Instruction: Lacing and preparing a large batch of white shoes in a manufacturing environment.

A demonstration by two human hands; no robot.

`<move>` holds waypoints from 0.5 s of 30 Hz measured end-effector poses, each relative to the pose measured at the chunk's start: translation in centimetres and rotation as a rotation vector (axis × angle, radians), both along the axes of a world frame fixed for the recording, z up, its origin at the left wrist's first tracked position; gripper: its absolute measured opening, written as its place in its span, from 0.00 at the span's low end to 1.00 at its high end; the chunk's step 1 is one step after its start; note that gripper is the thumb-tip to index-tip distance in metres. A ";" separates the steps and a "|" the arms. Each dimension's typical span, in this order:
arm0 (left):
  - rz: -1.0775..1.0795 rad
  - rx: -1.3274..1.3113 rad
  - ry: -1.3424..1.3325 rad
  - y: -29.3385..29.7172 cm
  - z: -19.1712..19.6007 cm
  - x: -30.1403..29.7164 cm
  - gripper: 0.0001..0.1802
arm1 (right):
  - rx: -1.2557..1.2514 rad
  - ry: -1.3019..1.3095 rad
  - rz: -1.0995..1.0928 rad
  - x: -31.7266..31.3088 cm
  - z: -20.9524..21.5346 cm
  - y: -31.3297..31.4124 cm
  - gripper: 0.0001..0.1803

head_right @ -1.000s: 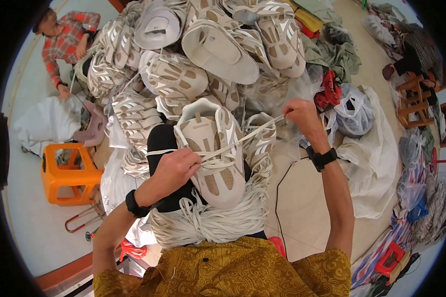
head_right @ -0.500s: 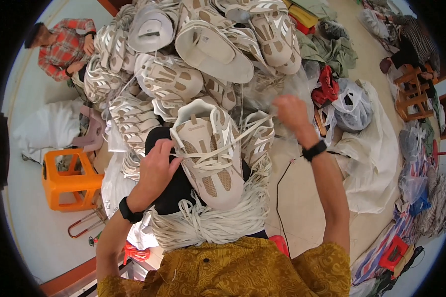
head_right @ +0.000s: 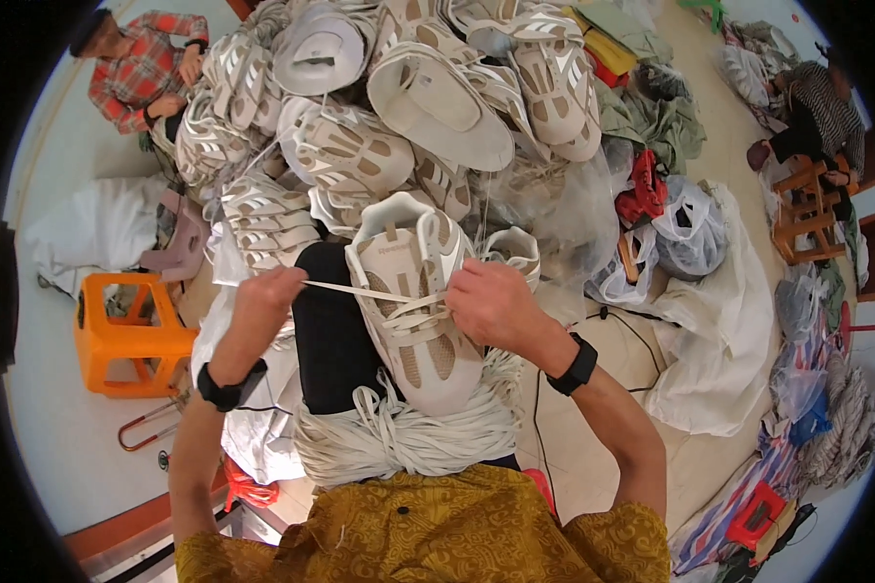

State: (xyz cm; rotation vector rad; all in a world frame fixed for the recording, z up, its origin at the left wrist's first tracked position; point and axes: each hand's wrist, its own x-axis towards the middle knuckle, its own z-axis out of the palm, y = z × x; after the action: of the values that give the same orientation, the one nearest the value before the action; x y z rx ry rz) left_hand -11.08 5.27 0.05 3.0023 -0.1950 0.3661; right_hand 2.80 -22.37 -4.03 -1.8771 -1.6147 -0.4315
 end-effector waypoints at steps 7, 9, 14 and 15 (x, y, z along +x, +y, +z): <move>0.073 -0.141 0.069 1.5 0.1 -2.0 0.04 | -0.056 0.454 0.014 0.3 0.1 1.6 0.03; 0.114 -0.132 0.109 0.5 0.1 -1.6 0.05 | -0.026 0.409 0.079 -0.5 0.4 1.0 0.03; 0.062 -0.191 0.087 -1.1 -0.2 -0.3 0.05 | -0.260 -0.067 0.079 -1.2 0.1 1.6 0.05; 0.046 -0.190 0.095 -1.4 -0.3 -0.2 0.05 | -0.259 -0.066 0.077 -1.1 0.1 1.8 0.05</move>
State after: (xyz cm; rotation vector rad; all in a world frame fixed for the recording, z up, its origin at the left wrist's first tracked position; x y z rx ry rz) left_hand -11.26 3.86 -0.25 2.8316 -0.0776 0.2304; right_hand 1.69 -20.59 -3.90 -1.9971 -1.8551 -0.2635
